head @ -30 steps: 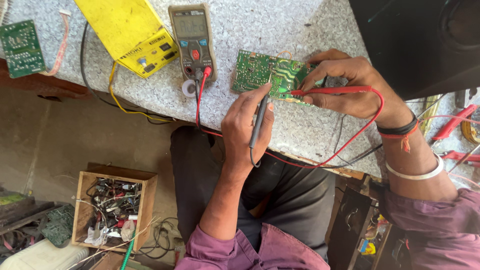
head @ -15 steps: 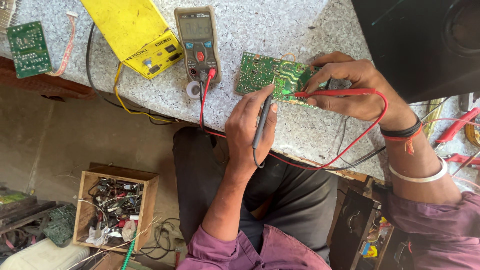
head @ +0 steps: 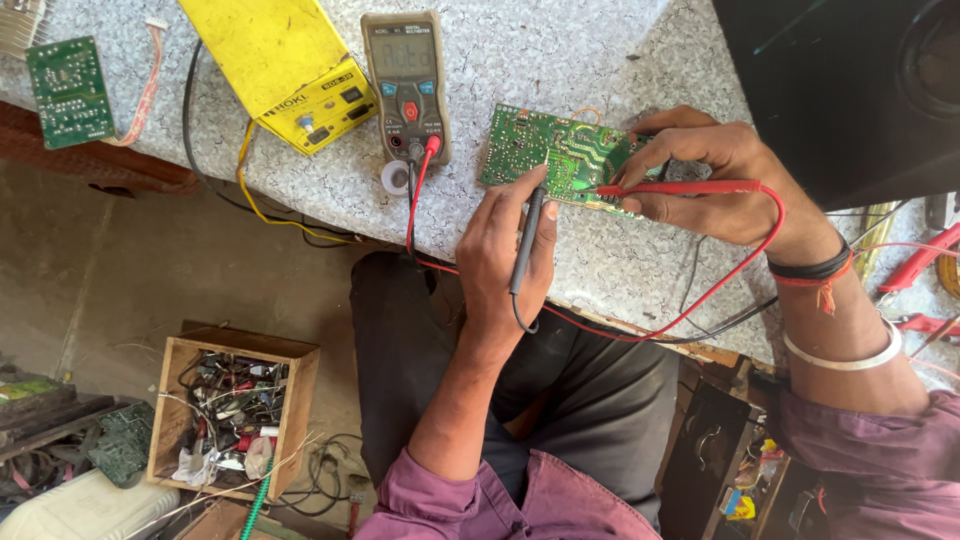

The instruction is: The person uses a multimeter to test points on a green circuit board. They hold the board with one hand and touch various solder pads and traces with the multimeter probes while seated on the floor.

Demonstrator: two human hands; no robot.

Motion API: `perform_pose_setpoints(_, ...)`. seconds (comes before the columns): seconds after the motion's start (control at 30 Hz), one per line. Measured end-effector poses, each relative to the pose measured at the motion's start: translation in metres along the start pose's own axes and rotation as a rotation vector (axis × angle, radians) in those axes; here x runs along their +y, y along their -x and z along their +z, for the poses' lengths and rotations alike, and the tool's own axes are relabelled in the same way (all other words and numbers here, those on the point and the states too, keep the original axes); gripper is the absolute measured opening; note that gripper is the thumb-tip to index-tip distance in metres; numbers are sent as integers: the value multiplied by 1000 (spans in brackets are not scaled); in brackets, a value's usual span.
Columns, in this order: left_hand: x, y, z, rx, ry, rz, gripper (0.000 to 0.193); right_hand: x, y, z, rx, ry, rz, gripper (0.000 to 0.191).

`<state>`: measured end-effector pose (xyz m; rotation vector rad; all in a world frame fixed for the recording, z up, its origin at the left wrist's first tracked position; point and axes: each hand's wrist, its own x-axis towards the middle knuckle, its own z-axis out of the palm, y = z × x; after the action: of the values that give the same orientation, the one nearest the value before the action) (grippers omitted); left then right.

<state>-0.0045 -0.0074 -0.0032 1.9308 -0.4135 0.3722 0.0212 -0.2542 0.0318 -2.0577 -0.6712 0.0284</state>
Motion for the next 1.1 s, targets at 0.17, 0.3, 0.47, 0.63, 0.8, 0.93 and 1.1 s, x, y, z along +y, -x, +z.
perform_pose_setpoints(0.17,0,1,0,-12,1,-46,28,-1,2,1,5,-16,31,23)
perform_pose_setpoints(0.3,-2,0,0,35,12,-7,29,-2,0,-1,-6,-7,18,23)
perform_pose_setpoints(0.47,-1,-1,0,19,10,-11,29,-3,1,-1,1,-4,33,23)
perform_pose_setpoints(0.63,0,-1,-2,5,14,-25,29,-1,2,0,4,-19,35,25)
perform_pose_setpoints(0.8,0,-1,-2,-15,26,-49,29,-1,2,1,11,-4,38,25)
perform_pose_setpoints(0.93,-1,-1,-2,-10,33,-45,29,-4,1,2,17,1,58,24)
perform_pose_setpoints(1.1,-1,-1,-2,-2,37,-35,28,-8,2,1,57,-30,98,21)
